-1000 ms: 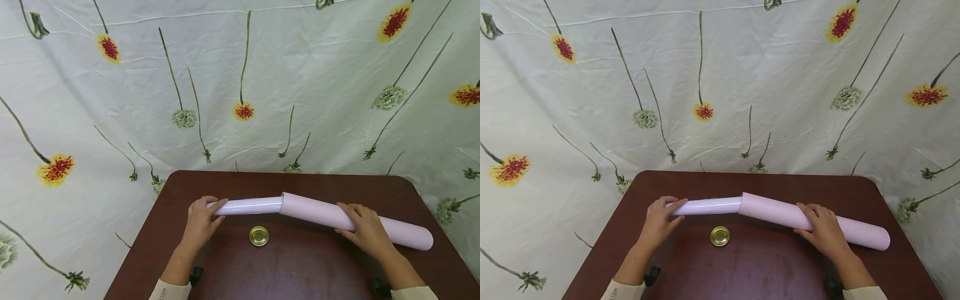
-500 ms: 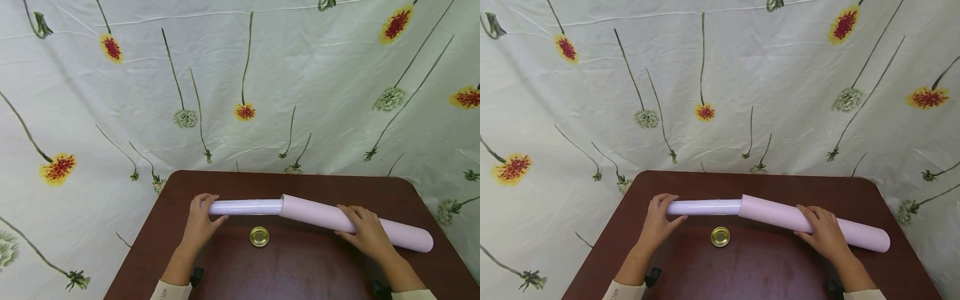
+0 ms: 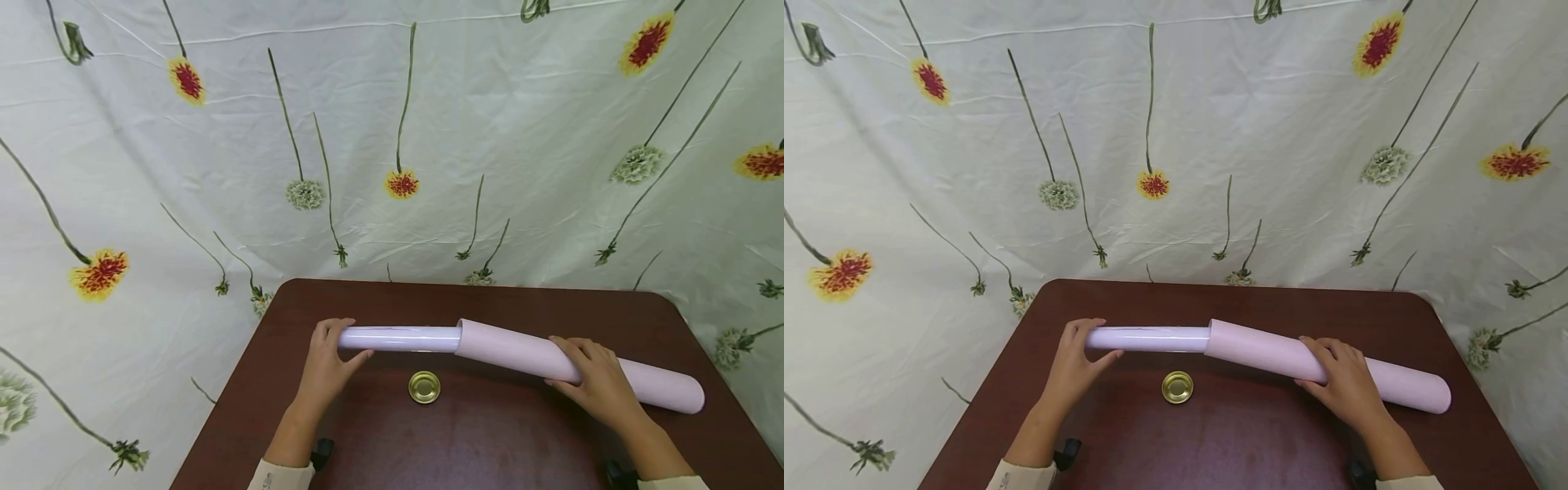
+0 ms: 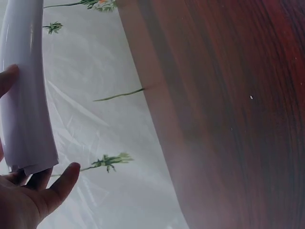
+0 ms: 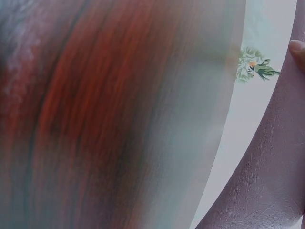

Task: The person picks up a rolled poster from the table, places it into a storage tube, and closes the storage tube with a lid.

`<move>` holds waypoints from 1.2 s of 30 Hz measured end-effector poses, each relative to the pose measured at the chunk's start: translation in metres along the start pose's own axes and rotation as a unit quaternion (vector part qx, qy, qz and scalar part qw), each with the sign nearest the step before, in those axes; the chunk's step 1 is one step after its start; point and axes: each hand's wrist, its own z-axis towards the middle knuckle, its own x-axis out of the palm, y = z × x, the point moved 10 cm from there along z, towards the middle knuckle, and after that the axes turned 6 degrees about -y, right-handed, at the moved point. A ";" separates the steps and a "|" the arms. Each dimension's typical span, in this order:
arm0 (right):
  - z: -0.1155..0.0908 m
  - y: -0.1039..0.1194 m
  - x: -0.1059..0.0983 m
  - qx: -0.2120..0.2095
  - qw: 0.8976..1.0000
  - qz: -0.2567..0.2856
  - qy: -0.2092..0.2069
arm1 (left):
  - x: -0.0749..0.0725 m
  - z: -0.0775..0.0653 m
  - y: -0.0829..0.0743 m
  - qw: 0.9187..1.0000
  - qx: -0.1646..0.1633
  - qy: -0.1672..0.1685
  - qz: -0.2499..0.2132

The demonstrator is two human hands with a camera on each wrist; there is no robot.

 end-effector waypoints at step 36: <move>-0.001 0.009 0.005 -0.002 1.000 0.002 -0.002 | 0.006 -0.004 -0.003 0.997 -0.005 0.025 -0.078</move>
